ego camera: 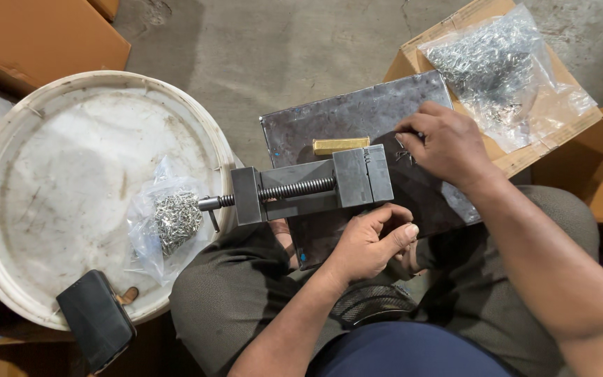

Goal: The person sits cross-legged on the floor and uses a bench vise to bend small metal pins. They place the pins into the vise jaws, tighten the screw to bend them, and then remove the bent pieces. The person also uses a small wooden block to tap the vise mechanism.

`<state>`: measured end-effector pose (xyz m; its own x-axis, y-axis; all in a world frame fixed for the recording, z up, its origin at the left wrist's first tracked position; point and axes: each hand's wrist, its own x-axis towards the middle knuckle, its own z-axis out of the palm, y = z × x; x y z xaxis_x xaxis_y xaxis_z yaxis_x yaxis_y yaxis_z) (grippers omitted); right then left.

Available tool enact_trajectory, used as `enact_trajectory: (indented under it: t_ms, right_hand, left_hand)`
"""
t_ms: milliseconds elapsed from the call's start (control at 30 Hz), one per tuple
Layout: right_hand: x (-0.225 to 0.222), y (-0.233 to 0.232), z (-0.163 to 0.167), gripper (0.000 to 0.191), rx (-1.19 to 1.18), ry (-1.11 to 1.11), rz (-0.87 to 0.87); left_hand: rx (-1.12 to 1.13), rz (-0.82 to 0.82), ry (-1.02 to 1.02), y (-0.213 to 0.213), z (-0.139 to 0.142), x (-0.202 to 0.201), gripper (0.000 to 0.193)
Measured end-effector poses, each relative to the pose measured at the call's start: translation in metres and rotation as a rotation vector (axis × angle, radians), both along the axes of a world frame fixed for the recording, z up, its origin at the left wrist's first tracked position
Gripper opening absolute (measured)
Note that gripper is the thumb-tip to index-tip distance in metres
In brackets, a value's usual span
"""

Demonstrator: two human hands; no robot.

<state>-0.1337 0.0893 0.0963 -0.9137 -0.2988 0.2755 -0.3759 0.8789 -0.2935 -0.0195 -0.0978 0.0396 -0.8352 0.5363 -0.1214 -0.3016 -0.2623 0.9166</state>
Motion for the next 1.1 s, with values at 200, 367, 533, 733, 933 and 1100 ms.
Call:
enact_trajectory:
  t_ms: [200, 367, 533, 733, 933, 1100]
  right_hand:
    - [0.004, -0.004, -0.001, 0.012, 0.054, 0.047, 0.034]
    - [0.006, -0.006, -0.003, 0.012, 0.060, 0.074, 0.058]
    - [0.012, -0.004, 0.002, 0.015, -0.069, -0.017, 0.004]
    - [0.085, -0.003, 0.009, 0.011, -0.236, -0.019, 0.057]
    - [0.109, -0.005, 0.002, 0.009, -0.389, -0.096, 0.098]
    - [0.102, 0.010, 0.004, 0.020, -0.683, -0.440, 0.115]
  left_hand:
    - [0.010, -0.009, -0.023, 0.000, 0.000, 0.000, 0.031]
    - [0.025, -0.007, -0.026, -0.001, 0.000, 0.001, 0.031]
    - [-0.001, -0.003, -0.001, 0.000, 0.000, 0.001, 0.032]
    - [0.019, 0.020, 0.058, 0.002, -0.010, 0.003, 0.033]
    - [0.109, 0.028, 0.059, 0.004, -0.013, 0.004, 0.024]
    - [-0.075, 0.129, 0.231, 0.002, -0.003, 0.007, 0.016]
